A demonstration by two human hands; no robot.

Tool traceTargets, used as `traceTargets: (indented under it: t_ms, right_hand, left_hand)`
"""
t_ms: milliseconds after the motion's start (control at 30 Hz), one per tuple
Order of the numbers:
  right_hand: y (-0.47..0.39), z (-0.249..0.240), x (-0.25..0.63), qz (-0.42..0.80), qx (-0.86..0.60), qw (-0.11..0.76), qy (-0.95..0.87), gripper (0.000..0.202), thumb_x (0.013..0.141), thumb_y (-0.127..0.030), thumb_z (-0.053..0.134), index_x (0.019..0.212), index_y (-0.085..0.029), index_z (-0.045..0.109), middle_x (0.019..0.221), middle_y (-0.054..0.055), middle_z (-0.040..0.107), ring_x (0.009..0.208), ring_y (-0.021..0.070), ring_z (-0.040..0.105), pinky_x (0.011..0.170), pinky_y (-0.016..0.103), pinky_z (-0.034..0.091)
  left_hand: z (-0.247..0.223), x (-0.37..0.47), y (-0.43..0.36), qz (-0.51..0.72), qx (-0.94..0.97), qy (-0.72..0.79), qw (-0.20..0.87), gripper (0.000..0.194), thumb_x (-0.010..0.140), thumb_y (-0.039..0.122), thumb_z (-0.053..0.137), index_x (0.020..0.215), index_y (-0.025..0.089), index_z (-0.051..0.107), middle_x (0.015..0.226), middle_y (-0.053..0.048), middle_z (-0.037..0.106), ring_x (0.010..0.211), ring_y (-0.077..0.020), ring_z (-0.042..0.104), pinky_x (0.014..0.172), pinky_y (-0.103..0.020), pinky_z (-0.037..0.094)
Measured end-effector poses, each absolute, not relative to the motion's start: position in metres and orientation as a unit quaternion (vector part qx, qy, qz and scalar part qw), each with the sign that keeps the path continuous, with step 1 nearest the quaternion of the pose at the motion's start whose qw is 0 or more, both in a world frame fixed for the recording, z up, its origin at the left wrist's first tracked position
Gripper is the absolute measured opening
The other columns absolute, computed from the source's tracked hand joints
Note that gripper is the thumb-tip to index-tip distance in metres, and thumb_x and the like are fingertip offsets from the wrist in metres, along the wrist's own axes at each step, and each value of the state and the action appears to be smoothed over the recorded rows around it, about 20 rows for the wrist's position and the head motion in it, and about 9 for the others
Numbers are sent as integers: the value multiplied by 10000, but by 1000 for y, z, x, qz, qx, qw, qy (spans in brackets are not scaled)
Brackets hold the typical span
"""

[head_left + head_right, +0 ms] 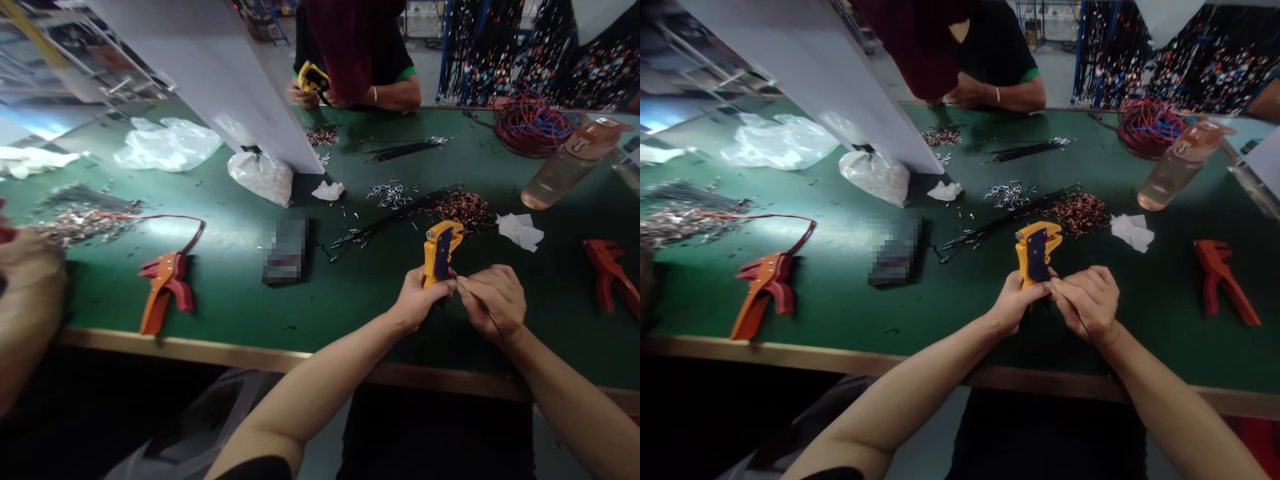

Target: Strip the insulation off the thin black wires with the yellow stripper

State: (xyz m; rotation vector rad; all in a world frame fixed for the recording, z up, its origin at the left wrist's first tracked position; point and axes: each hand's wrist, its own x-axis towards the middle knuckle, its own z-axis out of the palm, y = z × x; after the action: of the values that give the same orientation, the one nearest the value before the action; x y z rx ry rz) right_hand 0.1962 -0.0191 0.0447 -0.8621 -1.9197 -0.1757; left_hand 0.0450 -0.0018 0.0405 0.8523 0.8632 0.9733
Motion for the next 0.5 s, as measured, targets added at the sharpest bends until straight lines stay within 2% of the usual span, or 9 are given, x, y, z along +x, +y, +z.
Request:
traceTargets:
  t_ms: [133, 267, 367, 500]
  right_hand:
    - [-16, 35, 194, 60, -482, 586, -649, 86, 881, -177, 639, 841, -234, 690, 725, 3, 705, 627, 165, 651, 590, 308, 489]
    - [-6, 29, 198, 136, -550, 669, -481, 120, 867, -273, 679, 768, -207, 692, 621, -24, 632, 551, 135, 583, 538, 271, 474]
    - [-2, 28, 200, 151, -550, 679, -462, 134, 843, -305, 708, 761, -199, 697, 612, -24, 635, 548, 136, 586, 538, 269, 486]
    - [-5, 24, 202, 130, -548, 648, -513, 113, 872, -284, 678, 799, -205, 713, 679, -3, 681, 611, 152, 636, 583, 277, 512]
  left_hand:
    - [39, 40, 7, 441, 341, 364, 746, 252, 596, 245, 755, 808, 139, 672, 628, 8, 617, 597, -130, 563, 655, -289, 442]
    - [37, 26, 25, 513, 201, 305, 777, 241, 575, 171, 701, 809, 147, 649, 681, 8, 614, 641, -136, 583, 724, -319, 483]
    - [37, 19, 31, 531, 157, 280, 784, 200, 614, 159, 671, 813, 154, 651, 723, -7, 636, 676, -144, 595, 762, -340, 495]
    - [38, 24, 23, 507, 220, 251, 794, 241, 621, 174, 698, 859, 143, 693, 881, -66, 730, 688, -158, 623, 736, -332, 490]
